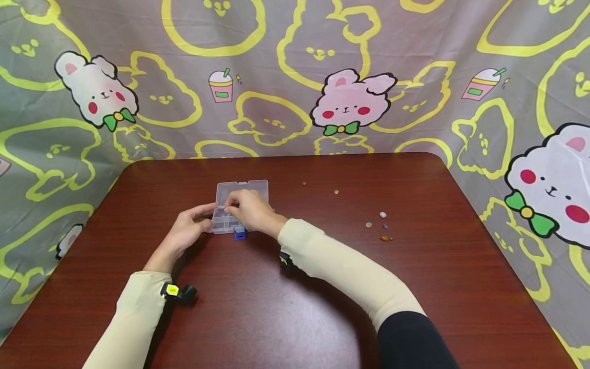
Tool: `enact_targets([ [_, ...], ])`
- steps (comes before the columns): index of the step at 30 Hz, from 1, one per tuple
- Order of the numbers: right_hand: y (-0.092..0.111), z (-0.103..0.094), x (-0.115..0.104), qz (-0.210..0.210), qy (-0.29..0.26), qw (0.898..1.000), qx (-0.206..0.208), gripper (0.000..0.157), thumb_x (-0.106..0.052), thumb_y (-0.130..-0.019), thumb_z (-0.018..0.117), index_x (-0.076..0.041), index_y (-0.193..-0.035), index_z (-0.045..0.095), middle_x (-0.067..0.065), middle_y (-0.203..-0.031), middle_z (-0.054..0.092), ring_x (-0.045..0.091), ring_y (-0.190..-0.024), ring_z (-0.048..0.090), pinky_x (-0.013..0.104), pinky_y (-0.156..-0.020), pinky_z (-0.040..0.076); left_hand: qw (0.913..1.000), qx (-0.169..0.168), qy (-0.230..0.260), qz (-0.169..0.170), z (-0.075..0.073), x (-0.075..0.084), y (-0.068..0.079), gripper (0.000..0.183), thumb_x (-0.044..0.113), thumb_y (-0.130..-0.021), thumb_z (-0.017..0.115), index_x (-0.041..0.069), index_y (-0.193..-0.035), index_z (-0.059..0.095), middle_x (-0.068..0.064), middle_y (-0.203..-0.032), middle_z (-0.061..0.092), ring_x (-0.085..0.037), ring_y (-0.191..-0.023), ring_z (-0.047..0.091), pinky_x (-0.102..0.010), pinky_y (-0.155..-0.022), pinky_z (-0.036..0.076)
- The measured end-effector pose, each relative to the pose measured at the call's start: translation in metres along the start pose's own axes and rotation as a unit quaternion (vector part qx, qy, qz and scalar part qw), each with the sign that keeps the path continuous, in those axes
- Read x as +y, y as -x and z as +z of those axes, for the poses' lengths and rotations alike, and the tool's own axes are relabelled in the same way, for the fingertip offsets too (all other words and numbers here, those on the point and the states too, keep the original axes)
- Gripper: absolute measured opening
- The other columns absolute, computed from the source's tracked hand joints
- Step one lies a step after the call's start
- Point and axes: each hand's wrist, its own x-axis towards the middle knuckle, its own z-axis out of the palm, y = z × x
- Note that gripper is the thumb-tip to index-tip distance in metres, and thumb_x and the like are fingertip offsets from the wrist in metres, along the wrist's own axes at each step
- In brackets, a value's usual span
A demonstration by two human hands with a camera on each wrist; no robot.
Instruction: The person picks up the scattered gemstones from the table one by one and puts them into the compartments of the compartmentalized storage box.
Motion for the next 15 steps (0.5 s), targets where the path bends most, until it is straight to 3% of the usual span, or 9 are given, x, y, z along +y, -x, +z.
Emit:
enact_targets([
  [15,-0.019,0.018,-0.013,-0.006,0.071,0.997,-0.023,0.006,-0.020,-0.096,0.070,-0.015,-0.095,0.074,-0.006,-0.090,0.070,0.009,-0.077,0.060,0.023,-0.067,0.048,0.9998,0.003,0.017,0.011,0.001,0.002,0.001,0.048,-0.009,-0.090,0.054,-0.007,-0.137,0.056,-0.027,-0.131,0.058,-0.022,-0.094,0.064,-0.022,-0.071,0.056],
])
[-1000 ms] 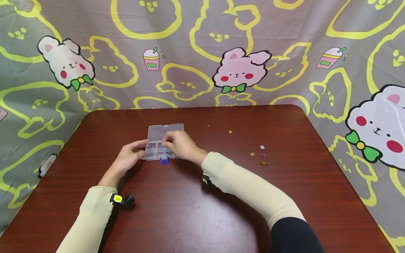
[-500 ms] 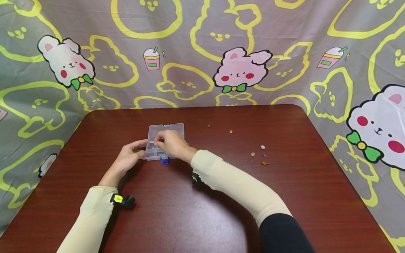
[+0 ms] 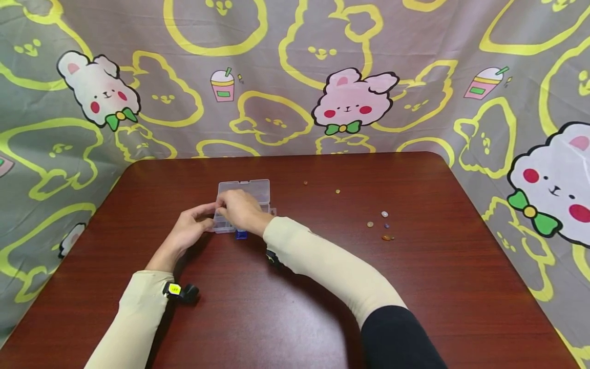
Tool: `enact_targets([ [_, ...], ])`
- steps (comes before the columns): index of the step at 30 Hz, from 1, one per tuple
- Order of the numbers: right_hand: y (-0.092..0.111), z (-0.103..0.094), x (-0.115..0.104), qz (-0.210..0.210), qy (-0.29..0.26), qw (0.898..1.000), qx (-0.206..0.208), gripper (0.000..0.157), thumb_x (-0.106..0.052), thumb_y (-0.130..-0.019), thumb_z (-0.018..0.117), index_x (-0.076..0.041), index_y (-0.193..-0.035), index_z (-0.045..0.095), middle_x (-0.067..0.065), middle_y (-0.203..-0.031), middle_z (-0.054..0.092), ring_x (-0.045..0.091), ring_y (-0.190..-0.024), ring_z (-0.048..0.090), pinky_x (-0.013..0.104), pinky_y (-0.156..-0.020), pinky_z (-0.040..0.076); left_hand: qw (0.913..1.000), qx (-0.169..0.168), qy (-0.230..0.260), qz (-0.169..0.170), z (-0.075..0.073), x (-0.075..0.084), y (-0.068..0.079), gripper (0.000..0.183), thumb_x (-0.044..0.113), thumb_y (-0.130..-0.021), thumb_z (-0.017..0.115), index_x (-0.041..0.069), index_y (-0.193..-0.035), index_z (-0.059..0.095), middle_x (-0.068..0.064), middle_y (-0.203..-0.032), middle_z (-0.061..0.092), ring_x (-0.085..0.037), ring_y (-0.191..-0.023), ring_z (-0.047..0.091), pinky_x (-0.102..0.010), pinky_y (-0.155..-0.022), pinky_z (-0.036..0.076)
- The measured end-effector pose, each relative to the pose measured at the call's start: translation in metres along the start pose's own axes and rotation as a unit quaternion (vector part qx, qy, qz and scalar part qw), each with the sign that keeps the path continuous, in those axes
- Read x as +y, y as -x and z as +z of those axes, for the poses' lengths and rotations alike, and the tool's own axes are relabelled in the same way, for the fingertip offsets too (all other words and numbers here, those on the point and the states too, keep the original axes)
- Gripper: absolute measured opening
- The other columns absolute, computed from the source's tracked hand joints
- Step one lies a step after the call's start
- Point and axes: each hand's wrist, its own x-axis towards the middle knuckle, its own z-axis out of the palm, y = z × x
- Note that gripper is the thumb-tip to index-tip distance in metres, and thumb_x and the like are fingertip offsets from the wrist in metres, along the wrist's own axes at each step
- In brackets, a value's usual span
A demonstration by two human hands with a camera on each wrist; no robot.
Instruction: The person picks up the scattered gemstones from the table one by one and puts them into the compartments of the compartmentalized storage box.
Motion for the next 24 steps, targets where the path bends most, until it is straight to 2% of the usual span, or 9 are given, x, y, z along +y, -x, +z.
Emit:
enact_targets([
  [5,-0.0036,0.0032,-0.0011,0.010,0.028,1.000,-0.009,0.007,-0.022,-0.097,0.070,-0.017,-0.094,0.073,-0.008,-0.090,0.069,0.008,-0.075,0.058,0.023,-0.065,0.047,1.0000,0.000,0.003,-0.003,-0.0004,-0.0017,-0.0012,0.048,-0.010,-0.090,0.054,-0.009,-0.137,0.055,-0.027,-0.130,0.059,-0.021,-0.090,0.064,-0.023,-0.071,0.056],
  [13,-0.0058,0.0048,-0.0035,0.017,0.038,0.999,-0.012,0.008,-0.023,-0.097,0.070,-0.017,-0.097,0.075,-0.006,-0.096,0.071,0.007,-0.079,0.059,0.023,-0.067,0.049,1.0000,-0.001,0.000,-0.002,-0.0012,-0.0016,-0.0016,0.048,-0.009,-0.089,0.054,-0.010,-0.138,0.054,-0.028,-0.131,0.059,-0.021,-0.088,0.065,-0.022,-0.072,0.056],
  [24,-0.0075,0.0082,-0.0024,0.021,0.055,0.998,-0.011,0.008,-0.024,-0.096,0.071,-0.018,-0.097,0.075,-0.007,-0.093,0.070,0.007,-0.078,0.060,0.023,-0.065,0.049,1.0000,0.003,0.000,-0.007,-0.0001,-0.0009,-0.0010,0.049,-0.010,-0.089,0.053,-0.009,-0.137,0.055,-0.028,-0.131,0.058,-0.023,-0.090,0.064,-0.022,-0.071,0.056],
])
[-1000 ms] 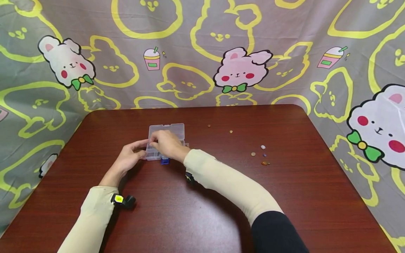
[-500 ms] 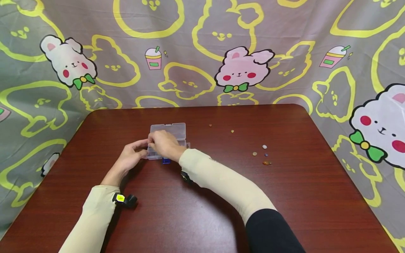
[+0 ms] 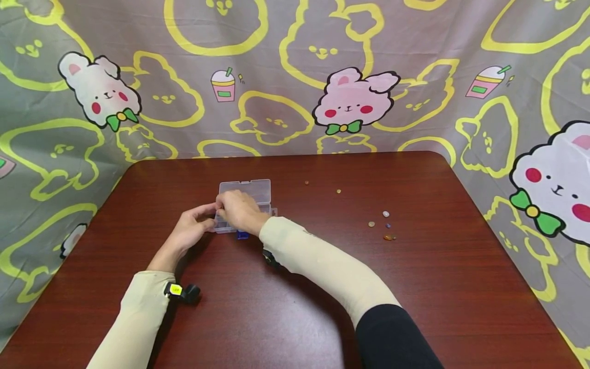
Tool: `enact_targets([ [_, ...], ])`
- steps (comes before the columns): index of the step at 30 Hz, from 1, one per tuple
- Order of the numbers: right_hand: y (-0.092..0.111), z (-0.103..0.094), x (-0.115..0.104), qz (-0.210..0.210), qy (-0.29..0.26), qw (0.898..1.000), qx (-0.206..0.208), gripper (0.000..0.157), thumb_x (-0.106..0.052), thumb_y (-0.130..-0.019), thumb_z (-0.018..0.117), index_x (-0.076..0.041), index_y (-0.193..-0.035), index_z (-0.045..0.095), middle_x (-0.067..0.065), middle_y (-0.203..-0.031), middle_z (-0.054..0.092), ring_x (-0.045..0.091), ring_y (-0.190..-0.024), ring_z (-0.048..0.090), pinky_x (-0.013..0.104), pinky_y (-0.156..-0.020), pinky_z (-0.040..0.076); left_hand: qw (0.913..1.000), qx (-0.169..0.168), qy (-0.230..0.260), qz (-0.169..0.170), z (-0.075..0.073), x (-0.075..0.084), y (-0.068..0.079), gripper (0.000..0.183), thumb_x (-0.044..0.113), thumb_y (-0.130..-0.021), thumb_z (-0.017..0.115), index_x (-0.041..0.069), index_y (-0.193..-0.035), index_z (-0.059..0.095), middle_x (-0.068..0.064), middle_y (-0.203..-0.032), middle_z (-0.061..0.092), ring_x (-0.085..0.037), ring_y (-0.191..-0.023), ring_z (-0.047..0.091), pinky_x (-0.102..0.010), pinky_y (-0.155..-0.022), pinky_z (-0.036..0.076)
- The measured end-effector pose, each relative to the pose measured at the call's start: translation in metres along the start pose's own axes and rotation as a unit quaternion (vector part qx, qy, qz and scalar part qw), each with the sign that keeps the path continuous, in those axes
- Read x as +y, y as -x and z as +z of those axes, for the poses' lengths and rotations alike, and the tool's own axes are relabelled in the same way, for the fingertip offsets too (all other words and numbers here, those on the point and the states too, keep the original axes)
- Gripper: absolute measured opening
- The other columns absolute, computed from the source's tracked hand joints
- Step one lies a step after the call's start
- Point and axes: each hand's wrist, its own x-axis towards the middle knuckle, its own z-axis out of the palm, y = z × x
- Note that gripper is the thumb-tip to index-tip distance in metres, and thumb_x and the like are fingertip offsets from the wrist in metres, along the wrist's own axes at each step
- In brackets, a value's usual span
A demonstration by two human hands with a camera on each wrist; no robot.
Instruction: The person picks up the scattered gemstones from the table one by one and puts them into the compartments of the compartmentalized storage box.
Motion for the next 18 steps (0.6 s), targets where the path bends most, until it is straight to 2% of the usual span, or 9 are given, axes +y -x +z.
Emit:
enact_targets([
  [7,0.0015,-0.0013,0.0017,-0.001,0.002,1.000,0.004,0.007,-0.023,-0.096,0.071,-0.018,-0.097,0.076,-0.006,-0.092,0.070,0.007,-0.079,0.060,0.024,-0.066,0.049,1.0000,-0.002,0.000,-0.006,0.0015,0.0014,0.0003,0.050,-0.009,-0.088,0.053,-0.008,-0.138,0.054,-0.027,-0.133,0.057,-0.022,-0.091,0.063,-0.022,-0.071,0.056],
  [14,0.0060,-0.0064,0.0048,-0.015,-0.016,1.000,0.003,0.007,-0.020,-0.096,0.071,-0.016,-0.098,0.076,-0.006,-0.092,0.070,0.008,-0.076,0.059,0.022,-0.063,0.048,1.0000,0.001,-0.002,0.000,0.0019,0.0017,0.0000,0.051,-0.009,-0.087,0.054,-0.007,-0.138,0.055,-0.027,-0.133,0.058,-0.016,-0.087,0.062,-0.021,-0.069,0.054],
  [18,0.0097,-0.0097,0.0091,-0.025,-0.027,0.999,0.004,0.007,-0.018,-0.095,0.071,-0.015,-0.099,0.076,-0.005,-0.092,0.071,0.007,-0.075,0.060,0.021,-0.063,0.048,1.0000,0.002,-0.006,0.002,0.0008,0.0012,0.0013,0.051,-0.009,-0.088,0.053,-0.007,-0.138,0.054,-0.029,-0.133,0.057,-0.018,-0.087,0.063,-0.020,-0.070,0.054],
])
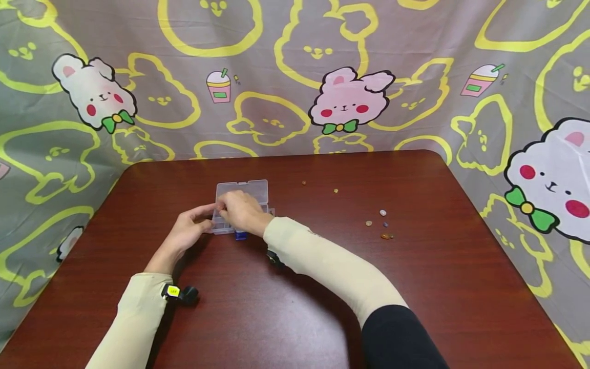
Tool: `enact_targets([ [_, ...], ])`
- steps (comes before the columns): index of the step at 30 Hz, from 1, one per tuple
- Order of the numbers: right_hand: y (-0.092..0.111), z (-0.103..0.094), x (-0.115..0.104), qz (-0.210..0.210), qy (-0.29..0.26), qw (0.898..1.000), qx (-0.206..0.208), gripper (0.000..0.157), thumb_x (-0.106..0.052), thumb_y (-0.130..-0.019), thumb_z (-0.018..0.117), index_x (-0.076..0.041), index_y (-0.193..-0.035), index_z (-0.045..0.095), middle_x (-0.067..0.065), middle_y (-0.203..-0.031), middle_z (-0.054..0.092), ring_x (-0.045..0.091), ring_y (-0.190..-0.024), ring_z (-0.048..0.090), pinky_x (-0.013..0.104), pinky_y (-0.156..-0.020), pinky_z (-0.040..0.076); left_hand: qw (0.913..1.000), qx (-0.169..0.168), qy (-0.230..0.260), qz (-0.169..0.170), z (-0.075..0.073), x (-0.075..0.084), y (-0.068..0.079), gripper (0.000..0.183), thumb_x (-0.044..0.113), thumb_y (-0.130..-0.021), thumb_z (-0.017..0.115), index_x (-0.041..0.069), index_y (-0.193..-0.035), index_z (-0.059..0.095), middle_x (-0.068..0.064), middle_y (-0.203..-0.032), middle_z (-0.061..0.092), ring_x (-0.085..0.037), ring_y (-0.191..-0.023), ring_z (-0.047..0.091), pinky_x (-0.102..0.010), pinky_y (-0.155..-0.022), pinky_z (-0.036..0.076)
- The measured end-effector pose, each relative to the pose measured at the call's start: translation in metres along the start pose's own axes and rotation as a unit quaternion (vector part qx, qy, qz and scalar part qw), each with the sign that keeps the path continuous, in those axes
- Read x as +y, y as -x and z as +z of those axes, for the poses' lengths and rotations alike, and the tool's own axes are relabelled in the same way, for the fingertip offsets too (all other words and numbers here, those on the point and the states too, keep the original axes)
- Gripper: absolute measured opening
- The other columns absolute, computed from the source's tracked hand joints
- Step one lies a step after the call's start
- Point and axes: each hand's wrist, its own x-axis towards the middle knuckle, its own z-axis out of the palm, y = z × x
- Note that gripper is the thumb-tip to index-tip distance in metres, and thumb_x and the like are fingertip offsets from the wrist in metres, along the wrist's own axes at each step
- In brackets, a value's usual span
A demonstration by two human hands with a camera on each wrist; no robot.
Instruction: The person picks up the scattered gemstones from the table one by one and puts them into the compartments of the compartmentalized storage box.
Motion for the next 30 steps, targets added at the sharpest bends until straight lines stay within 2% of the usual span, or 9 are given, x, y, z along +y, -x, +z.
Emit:
enact_targets([
  [7,0.015,-0.014,0.007,0.001,0.005,1.000,0.005,0.006,-0.017,-0.095,0.070,-0.015,-0.096,0.075,-0.006,-0.087,0.067,0.008,-0.079,0.059,0.023,-0.066,0.049,1.0000,-0.007,-0.001,0.003,0.002,-0.002,-0.002,0.050,-0.008,-0.090,0.053,-0.008,-0.139,0.053,-0.030,-0.134,0.056,-0.020,-0.090,0.064,-0.021,-0.072,0.055],
  [12,0.030,-0.025,0.011,-0.003,0.031,0.999,0.014,0.004,-0.018,-0.094,0.069,-0.018,-0.093,0.074,-0.006,-0.087,0.066,0.010,-0.081,0.058,0.026,-0.068,0.049,1.0000,-0.001,-0.003,-0.004,0.002,-0.003,-0.003,0.050,-0.008,-0.090,0.053,-0.006,-0.140,0.053,-0.028,-0.134,0.057,-0.019,-0.091,0.063,-0.021,-0.072,0.056],
  [16,0.043,-0.031,0.016,-0.012,0.039,0.999,0.027,0.004,-0.016,-0.092,0.069,-0.017,-0.091,0.073,-0.006,-0.087,0.066,0.010,-0.081,0.059,0.027,-0.069,0.050,0.9999,0.001,-0.006,-0.011,0.002,-0.004,-0.003,0.051,-0.008,-0.090,0.053,-0.005,-0.141,0.054,-0.028,-0.134,0.057,-0.023,-0.093,0.063,-0.021,-0.071,0.056],
  [20,0.059,-0.034,0.021,-0.022,0.019,0.999,0.044,0.005,-0.012,-0.091,0.069,-0.014,-0.090,0.073,-0.005,-0.087,0.068,0.012,-0.082,0.063,0.029,-0.071,0.052,0.9999,-0.001,-0.009,-0.013,0.002,-0.004,-0.002,0.050,-0.007,-0.091,0.053,-0.004,-0.141,0.053,-0.027,-0.135,0.057,-0.026,-0.095,0.063,-0.021,-0.071,0.055],
  [24,0.077,-0.037,0.027,-0.036,0.001,0.998,0.058,0.005,-0.009,-0.091,0.069,-0.011,-0.090,0.074,-0.004,-0.086,0.069,0.014,-0.083,0.065,0.028,-0.072,0.052,0.9999,-0.002,-0.007,-0.007,0.002,-0.003,-0.002,0.050,-0.008,-0.091,0.053,-0.006,-0.141,0.053,-0.028,-0.135,0.056,-0.023,-0.093,0.064,-0.021,-0.072,0.056],
  [30,0.108,-0.044,0.039,-0.042,0.004,0.997,0.060,0.005,-0.008,-0.089,0.072,-0.010,-0.092,0.075,-0.003,-0.087,0.067,0.012,-0.081,0.064,0.026,-0.070,0.053,1.0000,0.000,0.001,0.003,0.002,0.000,0.000,0.049,-0.009,-0.091,0.053,-0.008,-0.139,0.053,-0.031,-0.134,0.056,-0.022,-0.091,0.064,-0.021,-0.071,0.056],
])
